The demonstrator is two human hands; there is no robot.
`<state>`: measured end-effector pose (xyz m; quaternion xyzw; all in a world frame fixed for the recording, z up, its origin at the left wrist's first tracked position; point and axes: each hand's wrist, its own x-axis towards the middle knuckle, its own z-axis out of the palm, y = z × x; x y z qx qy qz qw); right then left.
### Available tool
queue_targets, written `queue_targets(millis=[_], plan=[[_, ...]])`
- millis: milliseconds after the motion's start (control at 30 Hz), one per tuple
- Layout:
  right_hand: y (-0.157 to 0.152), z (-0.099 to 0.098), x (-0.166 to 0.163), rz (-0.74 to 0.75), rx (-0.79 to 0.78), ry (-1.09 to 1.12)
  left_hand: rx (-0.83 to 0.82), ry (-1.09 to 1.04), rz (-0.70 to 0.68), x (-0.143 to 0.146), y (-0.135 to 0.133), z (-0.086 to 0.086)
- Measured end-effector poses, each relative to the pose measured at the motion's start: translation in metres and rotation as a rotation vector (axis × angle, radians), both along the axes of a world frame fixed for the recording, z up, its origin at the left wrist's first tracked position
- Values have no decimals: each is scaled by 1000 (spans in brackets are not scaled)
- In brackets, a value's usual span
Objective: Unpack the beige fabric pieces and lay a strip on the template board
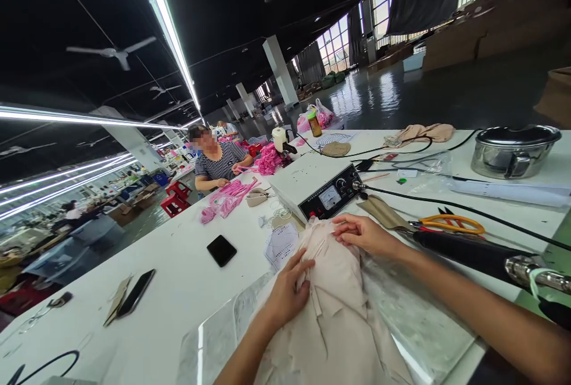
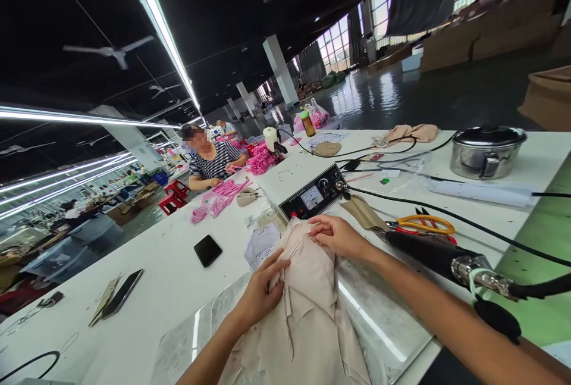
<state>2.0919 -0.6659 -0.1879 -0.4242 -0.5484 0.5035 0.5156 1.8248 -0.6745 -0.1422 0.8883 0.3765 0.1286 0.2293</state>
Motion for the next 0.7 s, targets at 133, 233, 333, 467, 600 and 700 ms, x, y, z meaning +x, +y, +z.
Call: queue_targets(millis=[133, 233, 333, 467, 600, 700], plan=[[-6, 1, 11, 35, 60, -58, -15, -17, 72, 1, 2, 2], [-16, 6, 16, 46, 89, -141, -40, -20, 102, 0, 4, 3], [-24, 11, 18, 47, 122, -240, -55, -30, 120, -1, 3, 6], [-31, 13, 15, 25, 166, -355, -79, -48, 141, 1, -4, 10], [-41, 10, 15, -82, 149, -411, -90, -97, 205, 2, -8, 11], [-57, 5, 13, -179, 41, -429, -101, -131, 350, 3, 2, 11]])
